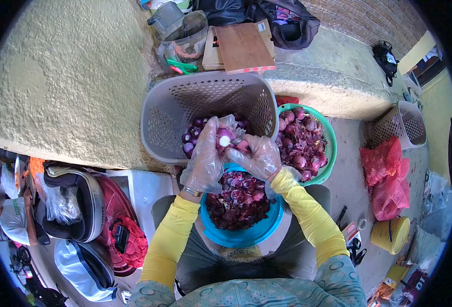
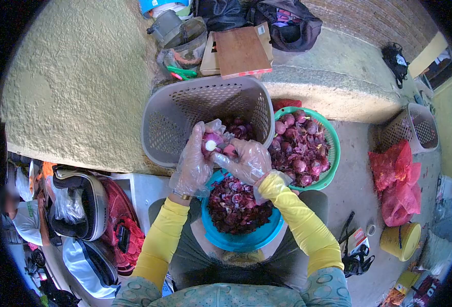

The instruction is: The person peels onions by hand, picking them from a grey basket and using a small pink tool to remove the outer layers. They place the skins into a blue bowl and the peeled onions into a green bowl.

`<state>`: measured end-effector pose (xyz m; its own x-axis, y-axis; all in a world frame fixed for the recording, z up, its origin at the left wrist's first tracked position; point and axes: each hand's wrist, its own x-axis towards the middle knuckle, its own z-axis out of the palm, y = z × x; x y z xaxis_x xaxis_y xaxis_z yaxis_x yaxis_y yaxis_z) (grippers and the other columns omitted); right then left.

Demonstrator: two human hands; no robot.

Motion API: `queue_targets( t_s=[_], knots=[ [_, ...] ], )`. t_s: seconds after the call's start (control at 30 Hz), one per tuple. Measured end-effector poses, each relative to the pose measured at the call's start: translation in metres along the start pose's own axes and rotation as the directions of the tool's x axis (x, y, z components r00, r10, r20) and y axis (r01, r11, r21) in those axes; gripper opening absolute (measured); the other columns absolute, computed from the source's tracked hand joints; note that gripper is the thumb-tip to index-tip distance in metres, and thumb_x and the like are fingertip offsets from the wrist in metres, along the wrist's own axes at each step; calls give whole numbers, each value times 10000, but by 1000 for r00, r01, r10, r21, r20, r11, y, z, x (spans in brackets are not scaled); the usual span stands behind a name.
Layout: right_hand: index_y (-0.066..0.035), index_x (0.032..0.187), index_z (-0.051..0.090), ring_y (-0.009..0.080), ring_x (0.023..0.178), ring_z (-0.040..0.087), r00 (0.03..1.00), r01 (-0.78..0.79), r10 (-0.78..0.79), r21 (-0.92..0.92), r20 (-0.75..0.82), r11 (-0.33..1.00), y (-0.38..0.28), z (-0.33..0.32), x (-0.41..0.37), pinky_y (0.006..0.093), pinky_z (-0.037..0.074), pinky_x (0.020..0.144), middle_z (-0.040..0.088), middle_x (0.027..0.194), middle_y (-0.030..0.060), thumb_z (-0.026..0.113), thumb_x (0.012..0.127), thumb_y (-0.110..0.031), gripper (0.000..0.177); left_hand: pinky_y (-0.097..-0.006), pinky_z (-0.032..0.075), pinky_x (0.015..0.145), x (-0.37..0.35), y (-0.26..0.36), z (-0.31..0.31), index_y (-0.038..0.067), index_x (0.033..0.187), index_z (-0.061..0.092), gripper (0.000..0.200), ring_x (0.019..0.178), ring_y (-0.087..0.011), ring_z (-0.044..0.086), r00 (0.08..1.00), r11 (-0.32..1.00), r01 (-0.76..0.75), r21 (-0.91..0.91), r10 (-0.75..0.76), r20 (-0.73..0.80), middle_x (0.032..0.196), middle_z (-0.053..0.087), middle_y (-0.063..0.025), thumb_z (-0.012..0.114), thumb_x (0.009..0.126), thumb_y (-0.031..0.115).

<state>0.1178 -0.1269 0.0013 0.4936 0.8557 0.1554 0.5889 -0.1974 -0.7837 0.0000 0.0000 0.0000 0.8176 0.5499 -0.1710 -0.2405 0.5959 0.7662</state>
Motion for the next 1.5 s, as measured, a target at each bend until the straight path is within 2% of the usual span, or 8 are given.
queue_targets(
  t_s=[0.3,0.4,0.57,0.7,0.9,1.0,1.07,1.5],
  knots=[
    [-55,866,719,410,670,660,1000,-2,2,14,18,1000,4,8,1,480,515,618,659,689,195,739,867,-556,502,-444,497,1083,-2,0,2,27,1290,557,475,1229,-266,588,999,999,-31,-19,30,-36,1379,565,-136,456,1095,448],
    [-17,814,700,347,537,585,1000,23,-23,-23,-13,999,6,9,0,431,482,563,613,622,165,760,898,-434,430,-441,524,1050,-1,-3,-4,30,1280,561,467,1210,-262,594,1000,1000,-15,28,15,-22,1374,569,-135,461,1093,447],
    [-40,801,709,392,557,591,992,127,-127,25,-7,992,18,13,2,436,479,558,610,632,192,699,951,-436,423,-418,562,990,1,-6,-18,35,1256,569,446,1164,-236,612,991,990,134,-36,-134,-20,1320,603,-127,486,1087,439],
    [-52,783,705,406,575,596,988,151,-152,65,21,986,16,8,3,440,477,558,615,644,194,679,962,-455,441,-412,562,984,0,-2,-7,43,1302,565,451,1153,-231,620,994,992,104,-72,-107,-33,1309,613,-124,519,1076,431],
    [-72,771,694,395,621,645,973,230,-230,-90,8,969,14,8,0,458,491,562,632,666,178,704,932,-475,434,-408,556,983,-4,-2,-9,45,1414,527,498,1158,-220,620,976,981,174,-89,-184,-116,1324,609,-115,530,1077,412],
    [-107,842,744,382,689,694,981,195,-195,-155,14,968,11,6,-1,464,546,620,705,743,160,715,914,-481,382,-388,557,972,-4,-4,-8,35,1318,581,445,1121,-213,636,972,978,163,-134,-182,-148,1250,642,-111,527,1079,406],
    [-106,847,737,376,699,700,978,208,-204,-137,40,969,13,7,-1,461,547,623,707,747,156,737,901,-466,365,-302,558,820,-7,-2,-6,76,1129,639,386,917,-134,646,967,981,183,-60,-191,-171,995,657,-37,532,1069,442],
    [-85,917,719,393,704,689,997,77,-76,-64,6,995,5,4,-2,460,544,641,700,762,171,814,786,-560,502,-287,554,821,-8,3,-6,73,1100,636,413,934,-134,659,971,984,176,19,-171,-170,1028,660,-46,514,1072,466]
  ],
)
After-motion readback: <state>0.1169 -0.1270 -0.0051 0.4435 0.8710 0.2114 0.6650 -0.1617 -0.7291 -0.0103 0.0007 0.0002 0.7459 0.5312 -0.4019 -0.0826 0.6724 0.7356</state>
